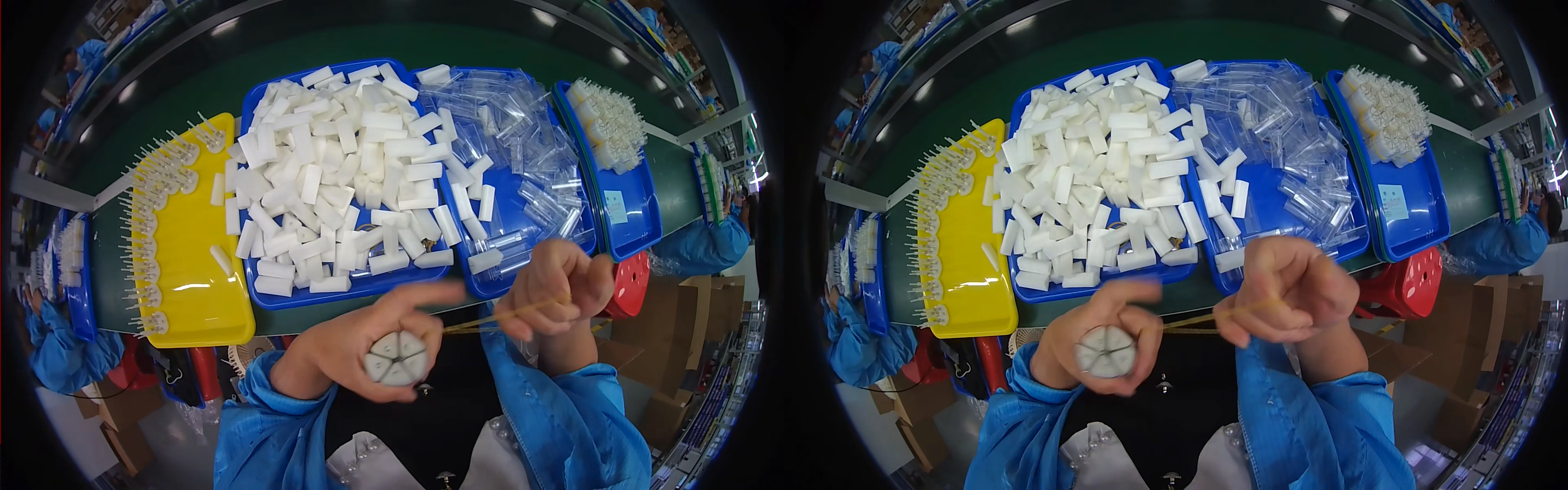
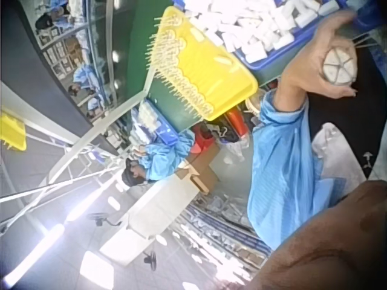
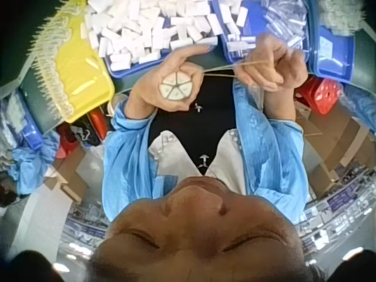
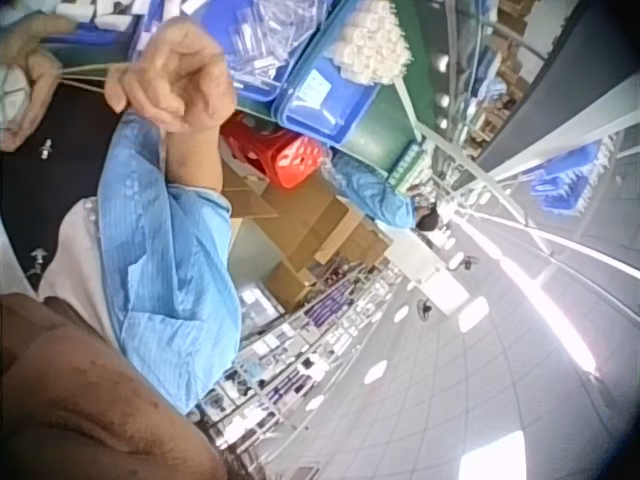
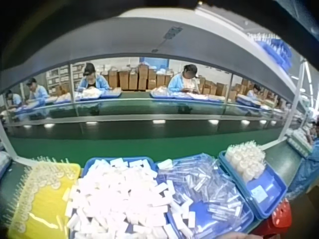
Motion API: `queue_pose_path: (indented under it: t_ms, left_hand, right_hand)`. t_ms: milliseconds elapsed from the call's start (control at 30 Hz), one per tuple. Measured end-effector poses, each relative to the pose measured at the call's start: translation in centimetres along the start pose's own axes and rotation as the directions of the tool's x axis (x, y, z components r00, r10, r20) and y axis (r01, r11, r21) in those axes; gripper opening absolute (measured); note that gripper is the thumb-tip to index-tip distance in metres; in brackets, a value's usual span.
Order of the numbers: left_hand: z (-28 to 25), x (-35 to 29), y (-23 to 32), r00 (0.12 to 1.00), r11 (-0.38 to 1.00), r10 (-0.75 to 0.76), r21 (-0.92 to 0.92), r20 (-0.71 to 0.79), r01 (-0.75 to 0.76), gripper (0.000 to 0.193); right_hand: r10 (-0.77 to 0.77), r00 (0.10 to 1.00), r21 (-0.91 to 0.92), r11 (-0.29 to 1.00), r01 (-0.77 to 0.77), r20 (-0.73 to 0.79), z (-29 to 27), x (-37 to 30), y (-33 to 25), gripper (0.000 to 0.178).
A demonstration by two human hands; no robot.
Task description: The person places a rubber-banded bundle onto a tray, fits white foam blocks onto plastic fixtures, slides clear plastic sleeves over the foam pieces, and binds the assembled components together with a rubber band.
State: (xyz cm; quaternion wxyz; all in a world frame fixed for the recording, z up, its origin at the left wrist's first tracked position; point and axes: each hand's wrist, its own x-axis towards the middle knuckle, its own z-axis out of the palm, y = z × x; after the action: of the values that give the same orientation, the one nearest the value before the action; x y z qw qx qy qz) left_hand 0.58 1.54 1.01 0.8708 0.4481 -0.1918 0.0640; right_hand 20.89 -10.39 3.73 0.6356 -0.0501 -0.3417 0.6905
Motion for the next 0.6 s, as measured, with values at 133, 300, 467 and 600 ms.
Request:
queue_pose_path:
  t_ms: [133,300,467,600]
  left_hand:
    - [0.9,0.8,-0.2,0.898,0.757,-0.029,0.577,-0.438,0.306,0.112]
    - [0.9,2.1,-0.7,0.804,0.66,0.01,0.608,-0.595,0.442,0.111]
    - [0.3,1.5,0.1,0.743,0.982,-0.054,0.101,-0.668,0.162,0.114]
    - [0.8,3.2,-0.4,0.711,0.99,0.139,0.097,-0.69,-0.1,0.116]
  right_hand:
    - [0.207,0.943,-0.281,0.919,-0.278,-0.259,3.2,1.3,-0.9,0.078]
    - [0.382,0.917,-0.942,0.334,-0.022,0.114,4.4,2.0,2.1,0.054]
    - [0.231,0.91,-0.52,0.854,-0.02,0.344,2.1,-0.1,2.2,0.028]
    - [-0.164,0.986,-0.022,0.986,0.163,-0.029,-0.3,-1.7,2.9,0.036]
